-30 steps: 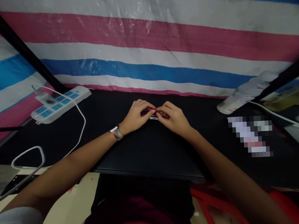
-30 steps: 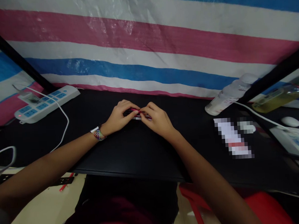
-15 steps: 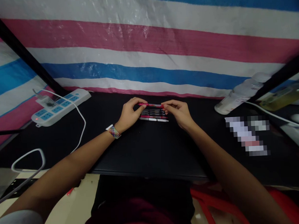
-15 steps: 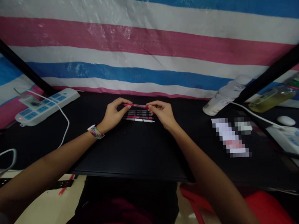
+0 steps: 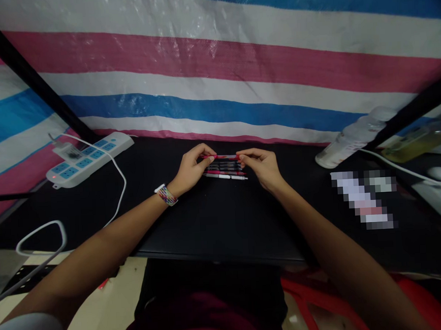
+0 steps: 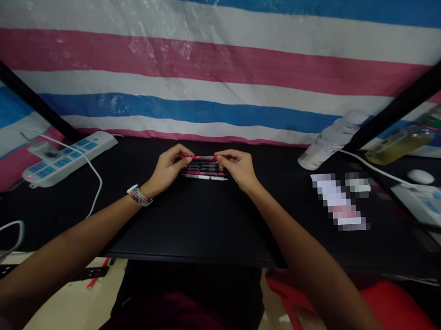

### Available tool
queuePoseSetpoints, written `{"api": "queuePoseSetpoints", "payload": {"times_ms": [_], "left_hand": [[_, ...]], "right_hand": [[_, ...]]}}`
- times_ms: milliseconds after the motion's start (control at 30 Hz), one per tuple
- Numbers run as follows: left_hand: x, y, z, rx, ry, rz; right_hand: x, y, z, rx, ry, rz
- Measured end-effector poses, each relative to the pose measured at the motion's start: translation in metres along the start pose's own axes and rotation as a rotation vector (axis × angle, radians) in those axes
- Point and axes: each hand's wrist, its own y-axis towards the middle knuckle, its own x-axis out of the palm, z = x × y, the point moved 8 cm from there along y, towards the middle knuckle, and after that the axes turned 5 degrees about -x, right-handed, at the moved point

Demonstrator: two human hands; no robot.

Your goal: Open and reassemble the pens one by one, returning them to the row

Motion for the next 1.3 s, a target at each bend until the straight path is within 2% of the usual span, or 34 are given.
{"api": "queuePoseSetpoints", "payload": {"times_ms": [233, 467, 633, 800, 967, 1167, 1300], "left_hand": [[0.003, -0.002, -0.005, 0.015, 0.006, -0.016], [0.006, -0.001, -0.022, -0.093, -0.095, -0.023], [-0.001, 0.004, -0.017, -0.041, -0.129, 0.036], [-0.004, 0.004, -0.019, -0.090, -0.076, 0.043], [-0.006, 0.005, -0.015, -0.025, -0.100, 0.048], [-0.007, 0.005, -0.024, -0.132, -0.006, 0.042], [-0.010, 0.006, -0.016, -0.037, -0.102, 0.068]], "right_hand": [[0.001, -0.001, 0.006, 0.036, 0.026, 0.002], [0.005, -0.004, -0.003, 0.002, 0.018, -0.001], [-0.002, -0.001, -0.001, 0.013, 0.089, 0.066], [-0.001, -0.001, 0.005, 0.065, 0.124, 0.047], [-0.003, -0.002, 0.007, 0.101, 0.183, 0.068], [-0.001, -0.002, 0.009, 0.105, 0.162, 0.055], [-0.001, -0.002, 0.009, 0.109, 0.176, 0.068]]}}
